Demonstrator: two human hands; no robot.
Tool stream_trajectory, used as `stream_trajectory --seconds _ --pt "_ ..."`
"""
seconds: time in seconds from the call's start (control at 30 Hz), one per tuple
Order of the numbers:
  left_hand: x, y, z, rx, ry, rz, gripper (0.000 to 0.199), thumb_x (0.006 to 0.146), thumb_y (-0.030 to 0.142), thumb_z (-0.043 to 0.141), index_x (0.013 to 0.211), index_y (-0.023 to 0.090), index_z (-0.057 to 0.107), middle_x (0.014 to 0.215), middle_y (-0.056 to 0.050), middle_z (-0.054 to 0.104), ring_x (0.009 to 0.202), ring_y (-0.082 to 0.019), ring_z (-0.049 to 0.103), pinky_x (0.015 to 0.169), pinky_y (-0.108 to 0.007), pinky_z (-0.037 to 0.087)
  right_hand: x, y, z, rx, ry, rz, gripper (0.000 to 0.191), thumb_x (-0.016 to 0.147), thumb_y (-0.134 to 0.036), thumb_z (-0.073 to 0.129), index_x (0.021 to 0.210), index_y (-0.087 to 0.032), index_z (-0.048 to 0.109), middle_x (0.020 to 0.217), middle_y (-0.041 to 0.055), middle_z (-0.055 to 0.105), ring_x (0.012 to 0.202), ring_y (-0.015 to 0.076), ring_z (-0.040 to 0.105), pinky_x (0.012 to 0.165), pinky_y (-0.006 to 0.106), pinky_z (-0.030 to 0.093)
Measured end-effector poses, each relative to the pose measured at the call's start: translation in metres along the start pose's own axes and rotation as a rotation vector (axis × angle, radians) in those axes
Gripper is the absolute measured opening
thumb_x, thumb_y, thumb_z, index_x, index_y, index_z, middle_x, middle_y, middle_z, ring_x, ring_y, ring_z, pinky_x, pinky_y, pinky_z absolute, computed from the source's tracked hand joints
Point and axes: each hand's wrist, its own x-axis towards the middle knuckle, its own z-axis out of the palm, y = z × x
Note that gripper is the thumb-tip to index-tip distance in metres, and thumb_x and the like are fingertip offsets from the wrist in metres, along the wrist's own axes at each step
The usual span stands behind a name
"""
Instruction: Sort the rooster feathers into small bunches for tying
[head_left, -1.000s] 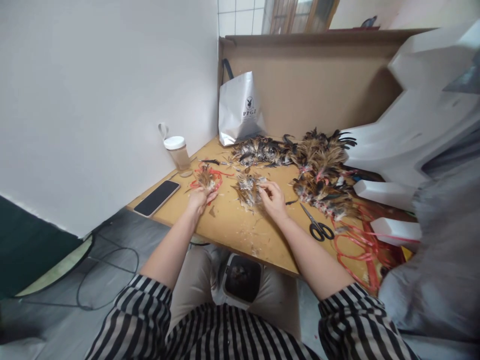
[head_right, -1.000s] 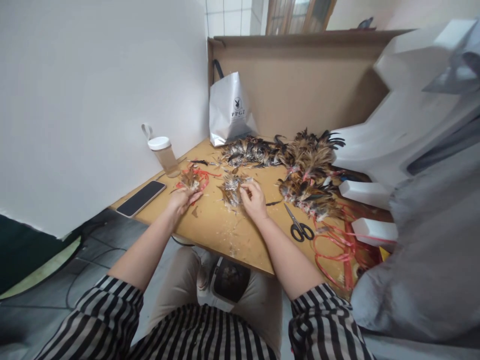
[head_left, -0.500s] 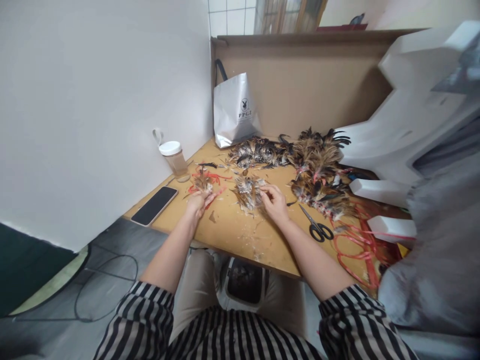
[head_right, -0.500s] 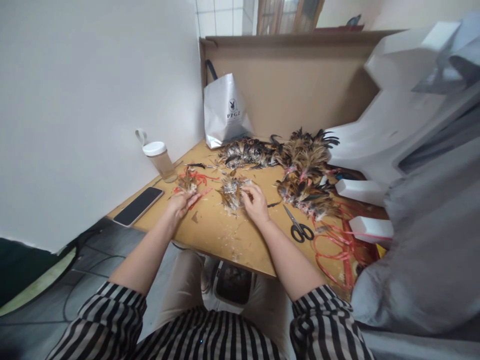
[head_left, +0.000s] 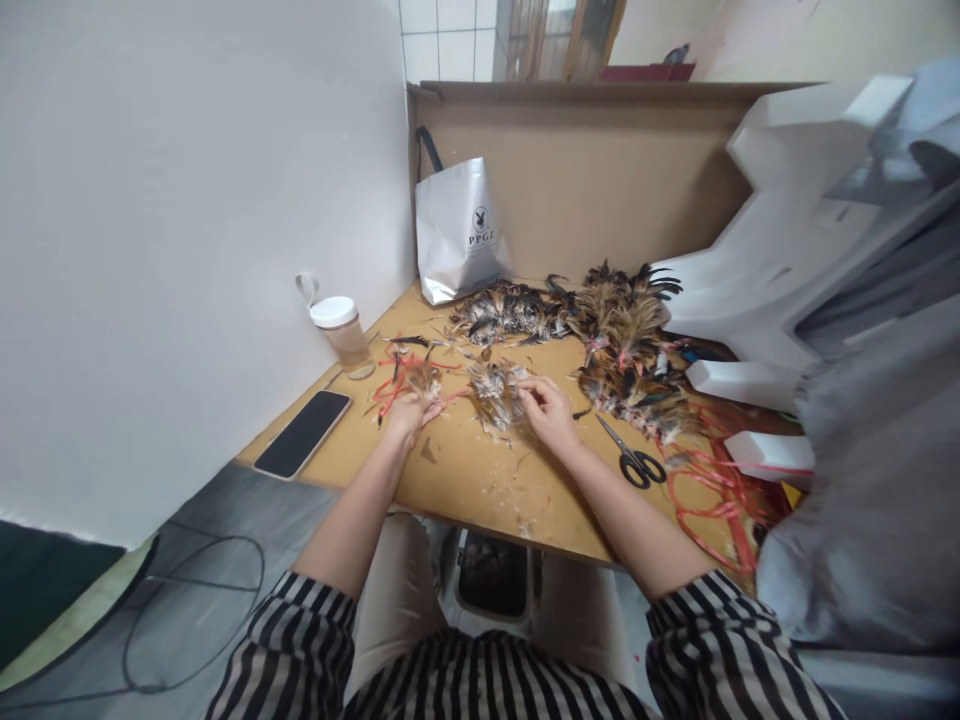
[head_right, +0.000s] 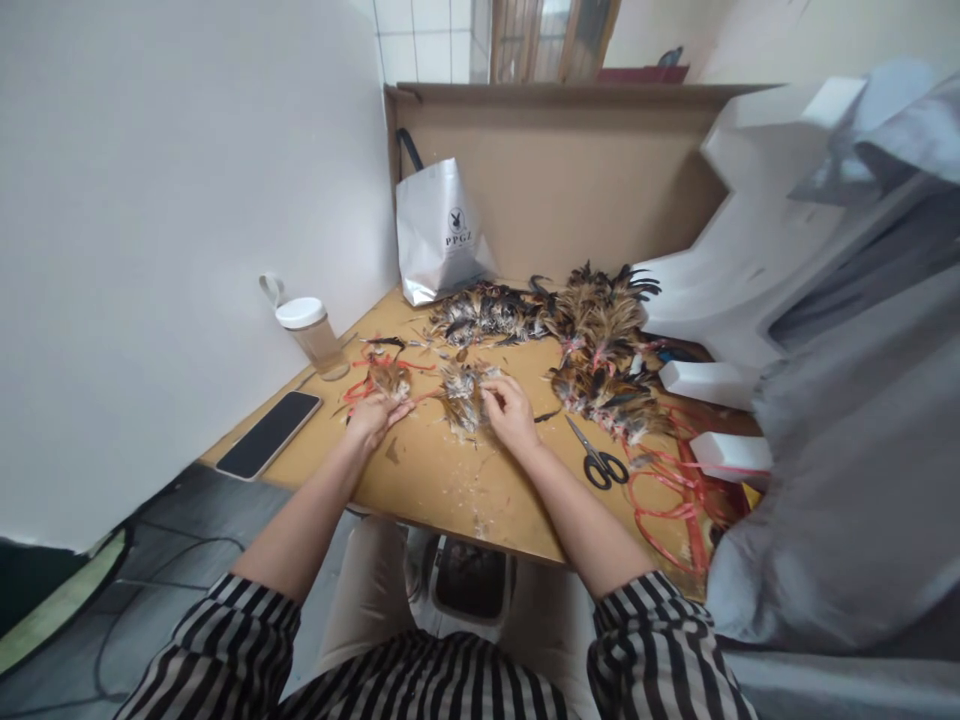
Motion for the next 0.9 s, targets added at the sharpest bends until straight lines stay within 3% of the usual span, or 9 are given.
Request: stream_trajectory --seconds 0.13,0.27,0.43,0.67,0.77,0.9 --pt "0.001 0.007 0.007 -0.080 -0.072 0.022 0.003 0.074 0.005 0.059 0.072 0.005 0.061 0.074 -0.012 0.065 0.074 -0.014 0.065 0.080 -0.027 0.051 0.004 -0.007 0.005 0.066 -0.020 0.060 0.017 0.081 -0.029 0.048 0.082 -0.019 0.062 0.078 0.0032 0.060 0.072 0.0154 0.055 0.070 0.029 0.043" --pt "0.003 0.013 0.017 -0.069 -0.096 0.022 0.002 0.074 0.007 0.059 0.073 0.006 0.061 0.075 -0.011 0.066 0.075 -0.014 0.065 0.081 -0.028 0.051 0.006 -0.004 0.012 0.098 -0.005 0.111 0.018 0.080 -0.030 0.048 0.081 -0.019 0.062 0.079 0.0031 0.061 0.073 0.0153 0.055 0.071 0.029 0.043" --pt "0.005 0.011 0.019 0.097 -0.157 0.026 0.009 0.071 0.013 0.065 0.076 0.005 0.062 0.078 -0.012 0.067 0.066 -0.014 0.065 0.067 -0.022 0.054 0.003 0.011 0.014 0.074 0.056 0.142 0.018 0.080 -0.029 0.048 0.081 -0.018 0.062 0.077 0.0030 0.061 0.070 0.0148 0.053 0.068 0.028 0.042" --pt "0.000 0.000 0.019 0.328 -0.185 -0.027 0.010 0.063 0.010 0.070 0.064 0.005 0.062 0.061 -0.010 0.065 0.053 -0.011 0.062 0.055 -0.016 0.051 -0.003 0.021 0.005 -0.008 0.041 0.062 0.017 0.081 -0.028 0.047 0.080 -0.019 0.062 0.076 0.0036 0.058 0.070 0.0152 0.053 0.068 0.028 0.042" --pt "-0.005 0.004 0.022 0.286 -0.165 -0.027 0.006 0.067 0.008 0.066 0.065 0.004 0.062 0.065 -0.012 0.066 0.059 -0.012 0.064 0.061 -0.017 0.052 -0.004 0.023 0.002 -0.019 0.042 0.045 0.018 0.081 -0.028 0.046 0.080 -0.019 0.062 0.076 0.0039 0.058 0.070 0.0151 0.053 0.067 0.028 0.042" --pt "-0.013 0.016 0.025 0.054 -0.185 -0.059 0.006 0.072 0.007 0.062 0.076 0.002 0.063 0.075 -0.016 0.067 0.071 -0.016 0.066 0.071 -0.022 0.054 -0.005 0.021 0.003 0.020 0.037 0.051 0.018 0.081 -0.030 0.047 0.081 -0.020 0.063 0.075 0.0039 0.058 0.071 0.0159 0.052 0.068 0.029 0.042"
